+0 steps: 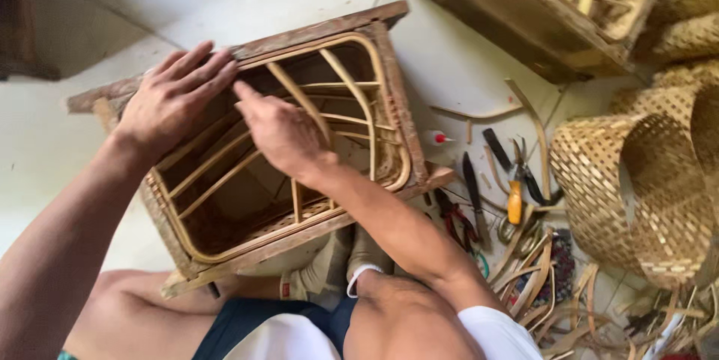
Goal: The person sits on the floor assembling a woven bamboo basket in a wooden frame. They apply glue to the rim, insert and press curved bamboo ribs into the frame, trim excess rib material with pliers, and tap ribs into place with a hammer.
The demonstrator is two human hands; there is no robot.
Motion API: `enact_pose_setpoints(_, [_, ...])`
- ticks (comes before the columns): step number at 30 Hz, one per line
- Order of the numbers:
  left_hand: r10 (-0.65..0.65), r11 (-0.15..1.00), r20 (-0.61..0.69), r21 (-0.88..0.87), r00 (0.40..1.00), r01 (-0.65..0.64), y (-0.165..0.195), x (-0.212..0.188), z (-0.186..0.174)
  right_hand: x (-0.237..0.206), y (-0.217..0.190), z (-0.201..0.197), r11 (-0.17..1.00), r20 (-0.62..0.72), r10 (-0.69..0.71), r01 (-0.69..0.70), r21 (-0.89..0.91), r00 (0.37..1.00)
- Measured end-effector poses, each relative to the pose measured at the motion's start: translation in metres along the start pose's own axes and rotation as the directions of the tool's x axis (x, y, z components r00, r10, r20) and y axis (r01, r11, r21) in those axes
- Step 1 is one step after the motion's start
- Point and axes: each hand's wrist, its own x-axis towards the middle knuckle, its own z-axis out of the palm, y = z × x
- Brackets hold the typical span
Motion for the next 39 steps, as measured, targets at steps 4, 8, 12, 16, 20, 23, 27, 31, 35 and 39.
enact_pose_setpoints(4, [-0.053, 0.997, -0.008, 0.056, 0.999, 0.054, 0.013, -0.004, 0.000, -0.007, -0.012, -0.043, 0.963, -0.033, -0.126, 0.114, -0.242, 0.991])
enact_pose_setpoints(8, [-0.275, 0.957, -0.128, 0.058, 0.953, 0.284, 0.063, -0.058, -0.021, -0.021, 0.068, -0.165, 0.991, -0.235, 0.044, -0.073, -0.113, 0.971])
enact_pose_setpoints(12, [-0.367, 0.928, -0.101, -0.111, 0.925, 0.356, 0.150, -0.148, -0.018, -0.041, 0.217, -0.240, 0.644, 0.073, 0.370, -0.199, -0.739, 0.926])
enact_pose_setpoints(16, [-0.340, 0.935, 0.051, -0.089, 0.939, 0.343, 0.186, -0.188, 0.006, -0.065, 0.285, -0.234, 0.593, 0.161, 0.599, -0.300, -0.747, 0.784])
enact_pose_setpoints(20, [-0.338, 0.932, -0.005, -0.138, 0.941, 0.334, 0.182, -0.183, 0.013, -0.060, 0.259, -0.249, 0.828, -0.182, 0.315, -0.363, -0.428, 0.932])
enact_pose_setpoints(23, [-0.347, 0.932, -0.028, -0.126, 0.938, 0.341, 0.188, -0.173, 0.011, -0.033, 0.185, -0.263, 0.993, -0.532, -0.052, -0.013, -0.117, 0.845])
enact_pose_setpoints(27, [-0.371, 0.922, -0.046, -0.141, 0.928, 0.362, 0.215, -0.159, 0.016, -0.038, 0.062, -0.181, 0.765, -0.547, 0.078, 0.302, 0.569, 0.834])
enact_pose_setpoints(31, [-0.430, 0.882, -0.111, -0.263, 0.896, 0.391, 0.235, -0.148, 0.018, -0.014, -0.002, -0.037, 0.490, -0.249, -0.003, 0.218, 0.844, 0.969])
enact_pose_setpoints(35, [-0.439, 0.873, -0.097, -0.281, 0.893, 0.398, 0.233, -0.147, 0.013, -0.012, -0.011, 0.015, 0.891, -0.093, -0.001, 0.043, 0.451, 0.996])
enact_pose_setpoints(39, [-0.428, 0.883, -0.086, -0.251, 0.899, 0.396, 0.229, -0.148, 0.011, -0.022, -0.008, 0.021, 0.948, -0.129, -0.165, 0.193, 0.255, 0.978])
